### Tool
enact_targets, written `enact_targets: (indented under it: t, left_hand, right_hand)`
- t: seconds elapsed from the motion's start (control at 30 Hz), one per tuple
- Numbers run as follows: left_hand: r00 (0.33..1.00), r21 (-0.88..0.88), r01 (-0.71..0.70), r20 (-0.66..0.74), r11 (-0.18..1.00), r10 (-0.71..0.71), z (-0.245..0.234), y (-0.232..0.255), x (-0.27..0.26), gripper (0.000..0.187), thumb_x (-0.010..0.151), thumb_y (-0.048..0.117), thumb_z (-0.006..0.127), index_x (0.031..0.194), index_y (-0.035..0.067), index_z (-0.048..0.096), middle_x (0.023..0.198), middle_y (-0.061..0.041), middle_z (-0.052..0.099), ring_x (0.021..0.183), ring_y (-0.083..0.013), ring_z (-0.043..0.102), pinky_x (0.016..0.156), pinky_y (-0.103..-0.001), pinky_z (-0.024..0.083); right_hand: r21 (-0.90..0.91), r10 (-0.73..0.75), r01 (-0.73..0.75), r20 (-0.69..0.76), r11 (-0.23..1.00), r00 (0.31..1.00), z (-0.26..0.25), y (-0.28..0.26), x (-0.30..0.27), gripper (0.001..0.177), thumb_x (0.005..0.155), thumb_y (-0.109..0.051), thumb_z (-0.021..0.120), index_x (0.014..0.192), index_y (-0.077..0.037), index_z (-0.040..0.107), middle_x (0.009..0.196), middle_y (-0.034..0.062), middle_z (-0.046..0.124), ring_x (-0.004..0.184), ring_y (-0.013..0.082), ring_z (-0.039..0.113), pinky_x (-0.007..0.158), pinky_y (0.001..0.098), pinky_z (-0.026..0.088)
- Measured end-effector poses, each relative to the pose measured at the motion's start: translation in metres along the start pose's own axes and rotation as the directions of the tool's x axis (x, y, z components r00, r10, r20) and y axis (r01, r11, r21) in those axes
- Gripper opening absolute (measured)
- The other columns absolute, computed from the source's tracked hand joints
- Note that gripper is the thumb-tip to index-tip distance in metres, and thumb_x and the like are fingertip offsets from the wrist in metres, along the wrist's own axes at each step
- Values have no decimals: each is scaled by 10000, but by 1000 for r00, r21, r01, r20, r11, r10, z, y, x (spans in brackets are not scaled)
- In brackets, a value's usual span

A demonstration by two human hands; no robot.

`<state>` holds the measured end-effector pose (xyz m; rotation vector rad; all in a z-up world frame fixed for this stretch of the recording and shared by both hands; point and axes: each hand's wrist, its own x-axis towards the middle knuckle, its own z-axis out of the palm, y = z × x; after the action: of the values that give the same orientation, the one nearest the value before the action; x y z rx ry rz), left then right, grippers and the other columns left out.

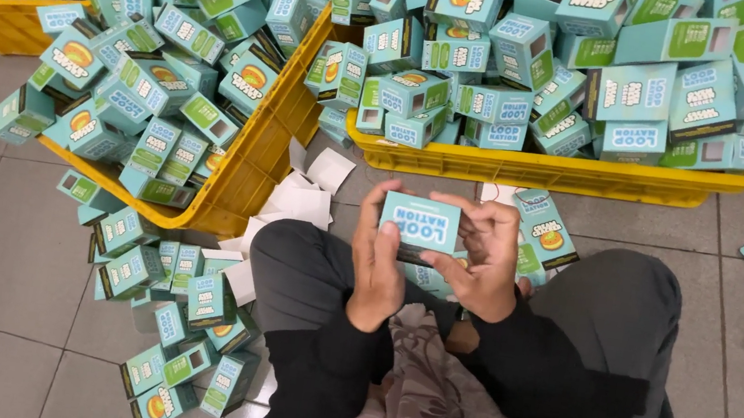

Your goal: A person sits on the floor of a warehouse, picking up small product boxes from a pile, folding the top flaps to close them, and organizing them.

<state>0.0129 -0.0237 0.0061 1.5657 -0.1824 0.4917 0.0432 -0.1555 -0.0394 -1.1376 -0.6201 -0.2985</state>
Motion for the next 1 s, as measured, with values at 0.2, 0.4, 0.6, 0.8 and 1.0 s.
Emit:
enact_targets:
  t: [0.2, 0.4, 0.6, 0.8, 1.0]
  left_hand:
    - [999, -108, 10, -40, 994, -15, 0, -10, -2, 718, 1080, 512, 250, 1490, -22, 502, 1308, -231, 655, 1137, -257, 609, 969, -379, 468]
    - [978, -33, -56, -203, 998, 48, 1, -20, -2, 586, 1001, 426, 439, 1268, -48, 657, 968, -182, 741, 784, -208, 629, 743, -332, 493]
    - [935, 70, -81, -339, 994, 100, -26, -47, 10, 588, 987, 451, 400, 1076, -18, 744, 741, -123, 742, 615, -172, 671, 614, -277, 510]
    - [916, 107, -89, -381, 990, 124, -14, -50, 3, 517, 907, 414, 442, 989, 17, 764, 659, -117, 704, 539, -176, 618, 515, -291, 467]
    - [924, 138, 99, -380, 986, -40, -19, -89, -6, 459, 1005, 315, 391, 1117, 41, 742, 847, -171, 720, 731, -231, 609, 687, -348, 497]
  right_hand:
    - [-12, -10, 9, -13, 1000, 1000, 1, 0, -2, 652, 836, 3, 821, 1142, -86, 253, 1349, 359, 618, 1225, 410, 666, 912, 426, 582]
    - [-39, -66, 65, -15, 997, 998, 9, 10, -7, 720, 770, -2, 886, 1190, -69, 305, 1295, 326, 659, 1152, 380, 707, 883, 462, 607]
    - [219, 390, -379, -5, 899, 921, 36, -6, -6, 912, 812, -605, 787, 1361, 93, 579, 1336, 224, 690, 1221, 212, 641, 1043, 346, 479]
    - [312, 472, -407, -170, 859, 865, 39, 28, -23, 364, 947, -165, 676, 1222, 73, 670, 1120, 125, 719, 917, 128, 714, 722, 254, 609]
    - [114, 537, -526, -255, 843, 804, 31, 51, -25, 324, 1028, -222, 632, 1252, 0, 704, 1025, 91, 738, 852, 85, 665, 702, 214, 561]
